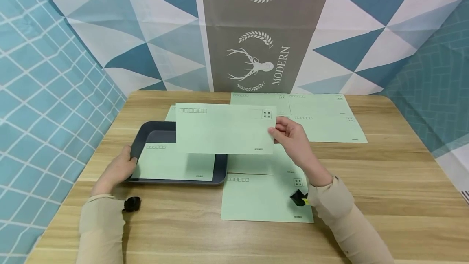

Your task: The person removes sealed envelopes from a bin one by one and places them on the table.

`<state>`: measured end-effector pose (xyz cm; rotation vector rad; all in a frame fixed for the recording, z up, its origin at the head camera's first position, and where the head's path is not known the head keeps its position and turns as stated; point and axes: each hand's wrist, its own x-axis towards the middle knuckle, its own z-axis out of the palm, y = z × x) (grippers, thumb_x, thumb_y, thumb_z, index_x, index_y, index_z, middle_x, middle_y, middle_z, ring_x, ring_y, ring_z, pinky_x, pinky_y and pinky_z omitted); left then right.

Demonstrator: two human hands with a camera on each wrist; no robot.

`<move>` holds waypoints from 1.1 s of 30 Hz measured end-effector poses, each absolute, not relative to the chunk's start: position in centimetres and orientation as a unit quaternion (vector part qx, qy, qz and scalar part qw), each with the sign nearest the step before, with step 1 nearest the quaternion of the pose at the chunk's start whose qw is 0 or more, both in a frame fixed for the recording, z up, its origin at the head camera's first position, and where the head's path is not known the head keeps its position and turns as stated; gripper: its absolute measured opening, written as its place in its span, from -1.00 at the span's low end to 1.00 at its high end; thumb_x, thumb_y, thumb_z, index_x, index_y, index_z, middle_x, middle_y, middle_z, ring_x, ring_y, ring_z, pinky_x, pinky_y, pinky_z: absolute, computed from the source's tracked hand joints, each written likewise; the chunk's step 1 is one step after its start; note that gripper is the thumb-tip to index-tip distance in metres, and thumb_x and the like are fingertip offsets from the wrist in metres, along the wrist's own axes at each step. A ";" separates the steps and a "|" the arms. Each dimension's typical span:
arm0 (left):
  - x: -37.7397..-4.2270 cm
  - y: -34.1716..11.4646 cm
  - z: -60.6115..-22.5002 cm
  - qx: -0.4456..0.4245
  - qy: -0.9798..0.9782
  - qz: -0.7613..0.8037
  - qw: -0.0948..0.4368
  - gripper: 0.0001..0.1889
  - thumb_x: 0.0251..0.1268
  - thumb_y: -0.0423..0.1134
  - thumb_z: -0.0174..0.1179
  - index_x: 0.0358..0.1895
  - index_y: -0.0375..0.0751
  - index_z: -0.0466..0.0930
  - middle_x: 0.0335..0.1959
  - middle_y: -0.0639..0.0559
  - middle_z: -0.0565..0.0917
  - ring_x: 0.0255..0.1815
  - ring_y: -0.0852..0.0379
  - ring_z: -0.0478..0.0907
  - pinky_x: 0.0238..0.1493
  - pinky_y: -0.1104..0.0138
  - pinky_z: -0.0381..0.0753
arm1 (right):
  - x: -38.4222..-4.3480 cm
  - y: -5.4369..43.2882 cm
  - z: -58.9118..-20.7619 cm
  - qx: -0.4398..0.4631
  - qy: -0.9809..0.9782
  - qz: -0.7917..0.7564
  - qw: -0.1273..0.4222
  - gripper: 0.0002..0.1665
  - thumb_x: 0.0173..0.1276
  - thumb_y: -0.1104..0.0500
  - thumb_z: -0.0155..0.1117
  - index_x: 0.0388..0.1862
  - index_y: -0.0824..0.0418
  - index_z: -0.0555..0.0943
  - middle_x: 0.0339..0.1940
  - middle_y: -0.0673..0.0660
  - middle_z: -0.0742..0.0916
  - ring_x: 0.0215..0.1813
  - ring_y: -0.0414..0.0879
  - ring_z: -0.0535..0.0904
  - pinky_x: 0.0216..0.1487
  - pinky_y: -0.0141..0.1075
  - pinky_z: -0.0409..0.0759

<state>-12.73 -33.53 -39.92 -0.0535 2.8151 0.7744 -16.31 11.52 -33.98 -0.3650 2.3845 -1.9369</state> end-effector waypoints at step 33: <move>-12.6 -33.6 -40.0 -0.018 0.959 0.265 0.099 -0.73 0.36 -0.33 -0.36 -0.07 -0.54 0.07 -0.13 -0.54 0.34 -0.27 -0.20 0.34 -0.27 0.07 0.34 | -15.8 26.7 -36.1 0.013 0.735 -0.678 -0.004 -0.62 0.44 0.12 -0.13 0.16 0.23 0.19 -0.19 -0.12 0.49 -0.22 -0.38 0.44 -0.31 -0.55 0.45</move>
